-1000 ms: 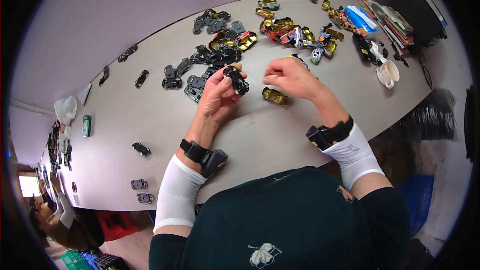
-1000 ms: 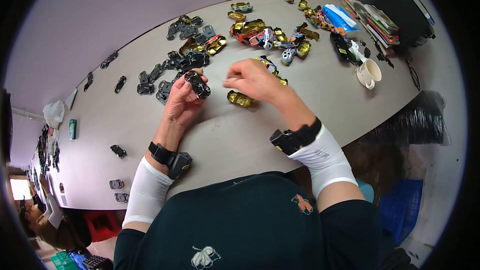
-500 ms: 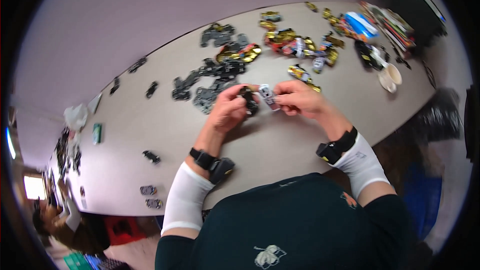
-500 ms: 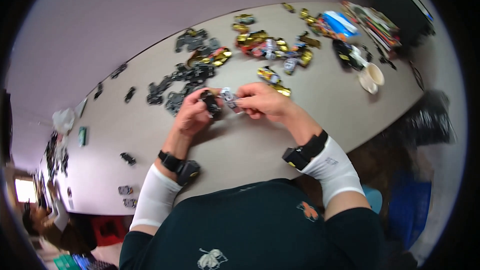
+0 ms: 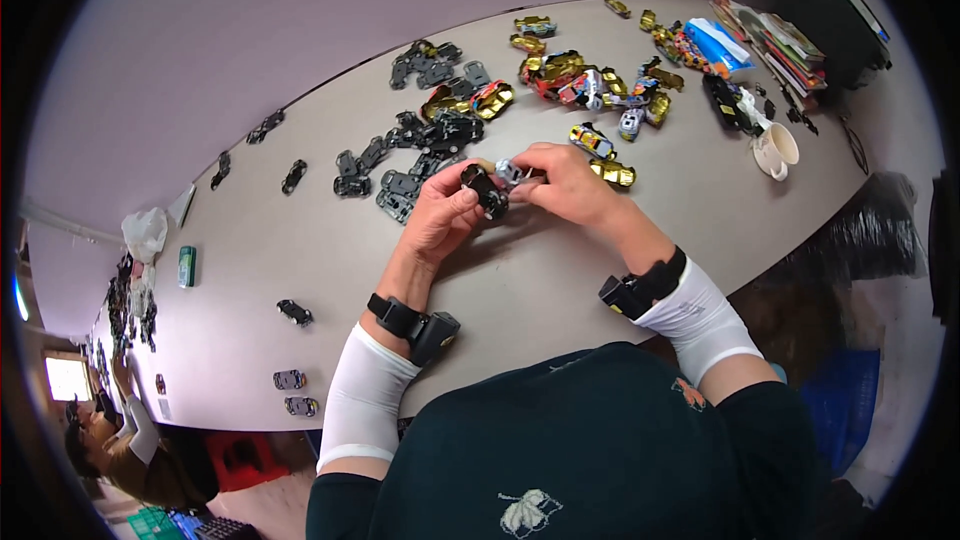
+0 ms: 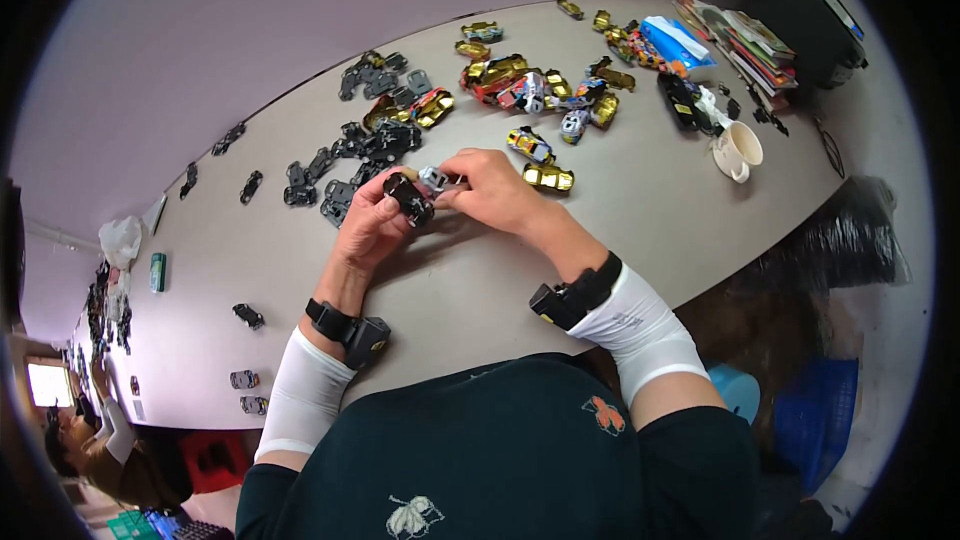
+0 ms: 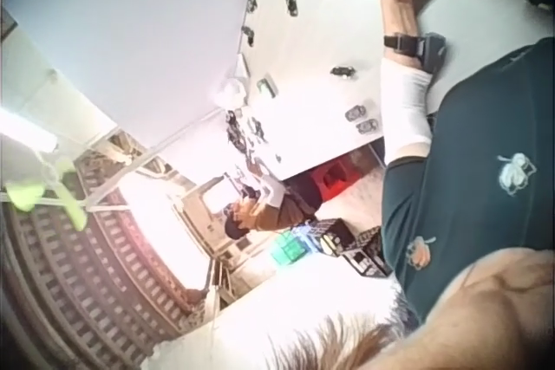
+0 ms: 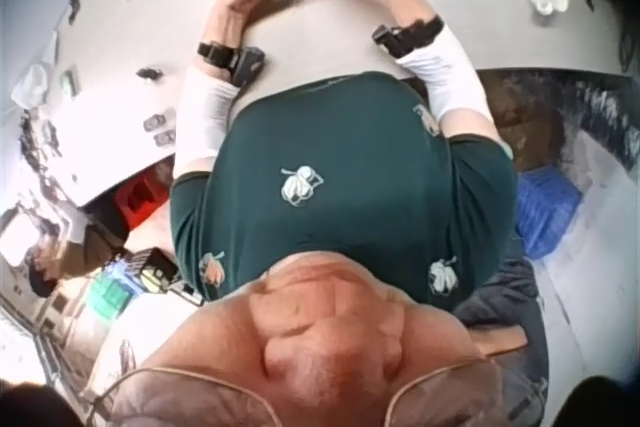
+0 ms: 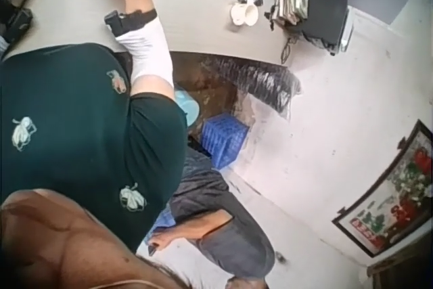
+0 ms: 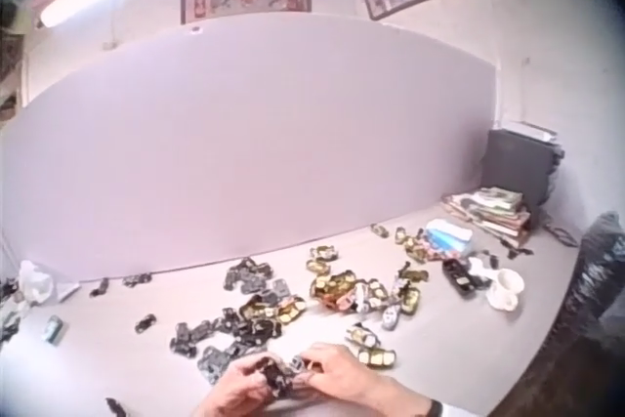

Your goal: Assembling small plastic and metal toy car parts on a table.

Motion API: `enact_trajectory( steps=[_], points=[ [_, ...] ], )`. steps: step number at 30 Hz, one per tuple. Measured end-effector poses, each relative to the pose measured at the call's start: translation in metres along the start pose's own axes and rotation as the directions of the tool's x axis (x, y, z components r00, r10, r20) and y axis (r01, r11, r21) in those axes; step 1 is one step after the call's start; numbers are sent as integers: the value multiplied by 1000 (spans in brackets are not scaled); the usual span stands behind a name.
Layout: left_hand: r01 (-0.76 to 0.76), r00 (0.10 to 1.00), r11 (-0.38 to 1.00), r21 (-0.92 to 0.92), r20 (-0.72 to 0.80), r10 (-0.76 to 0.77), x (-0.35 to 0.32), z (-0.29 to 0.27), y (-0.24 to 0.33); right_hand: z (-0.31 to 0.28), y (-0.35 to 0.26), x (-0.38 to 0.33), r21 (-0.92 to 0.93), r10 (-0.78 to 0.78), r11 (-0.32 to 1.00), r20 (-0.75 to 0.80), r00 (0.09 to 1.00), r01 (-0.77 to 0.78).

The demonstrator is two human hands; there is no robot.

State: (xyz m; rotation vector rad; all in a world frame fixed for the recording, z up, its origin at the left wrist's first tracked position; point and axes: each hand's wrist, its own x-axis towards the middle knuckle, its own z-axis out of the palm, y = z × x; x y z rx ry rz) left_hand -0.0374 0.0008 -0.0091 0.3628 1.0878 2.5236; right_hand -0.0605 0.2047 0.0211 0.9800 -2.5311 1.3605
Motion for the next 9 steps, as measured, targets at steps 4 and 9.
enact_trajectory(
  steps=[4,9],
  points=[
    [-87,995,996,-34,-58,85,5,-2,2,-13,-9,1,424,305,862,1,952,-276],
    [-82,988,996,31,-125,86,2,3,4,-12,-24,-2,458,225,872,-61,972,-173]
  ],
)
